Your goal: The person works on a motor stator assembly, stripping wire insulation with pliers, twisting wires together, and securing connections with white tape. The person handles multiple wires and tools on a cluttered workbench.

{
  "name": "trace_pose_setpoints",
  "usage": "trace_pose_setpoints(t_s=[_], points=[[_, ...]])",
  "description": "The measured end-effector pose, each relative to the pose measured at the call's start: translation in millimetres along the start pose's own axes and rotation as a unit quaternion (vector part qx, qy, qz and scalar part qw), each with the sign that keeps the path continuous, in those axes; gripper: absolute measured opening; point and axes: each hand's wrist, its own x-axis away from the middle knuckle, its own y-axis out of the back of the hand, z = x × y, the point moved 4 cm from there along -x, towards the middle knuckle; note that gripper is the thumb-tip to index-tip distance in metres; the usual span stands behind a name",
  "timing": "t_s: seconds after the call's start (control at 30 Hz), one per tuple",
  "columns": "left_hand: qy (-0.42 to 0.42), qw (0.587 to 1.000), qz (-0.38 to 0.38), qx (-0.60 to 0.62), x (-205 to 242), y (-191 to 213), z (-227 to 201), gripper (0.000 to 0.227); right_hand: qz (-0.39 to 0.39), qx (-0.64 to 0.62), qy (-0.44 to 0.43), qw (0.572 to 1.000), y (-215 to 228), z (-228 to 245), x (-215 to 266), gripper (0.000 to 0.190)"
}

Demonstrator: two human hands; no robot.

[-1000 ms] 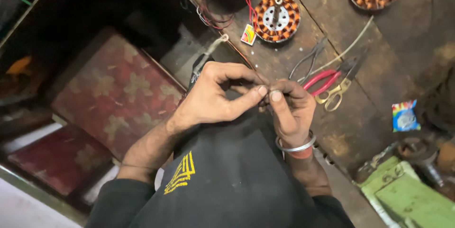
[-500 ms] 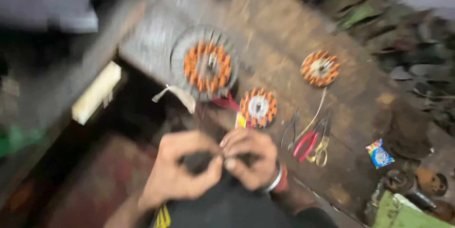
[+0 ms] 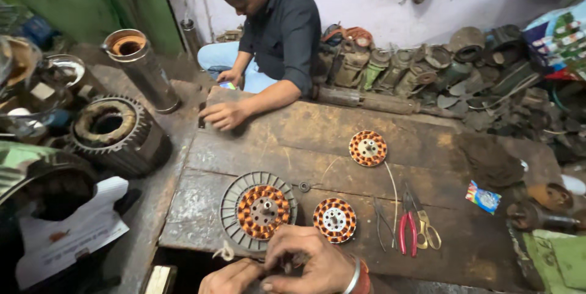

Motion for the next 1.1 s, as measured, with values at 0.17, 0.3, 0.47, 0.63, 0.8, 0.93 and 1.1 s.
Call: trace_pose_setpoints(t_s=[0.17,0.3,0.47,0.63,0.8,0.93,1.1], points=[[0.032,0.998,0.020,-0.054,-1,-36,17,0.027,0.053,-0.048,0.004,0.997,13,-21,-2,0.014],[0.032,0.998,-0.036,-0.029,-27,-18,-24,0.026,0.084,-0.170,-0.071,0.979,16,-51,10,0.013],[0.139,0.981,-0.127,0.044,-40,42,-107,0.025,0.020,-0.299,-0.112,0.948,20,-73,30,0.007],[0.161,0.979,-0.053,0.114,-56,61,-141,0.014,-0.020,-0.421,-0.049,0.905,22,-67,51,0.013],[0.167,0.965,-0.045,0.199,-55,54,-141,0.013,0.039,-0.227,0.143,0.962,6,-58,53,0.027],[0.181,0.958,-0.056,0.217,-52,43,-137,0.014,0.022,-0.150,0.054,0.987,2,-63,58,0.021],[0.167,0.962,-0.030,0.215,-56,32,-139,0.015,0.015,-0.195,0.018,0.980,19,-67,72,0.023]])
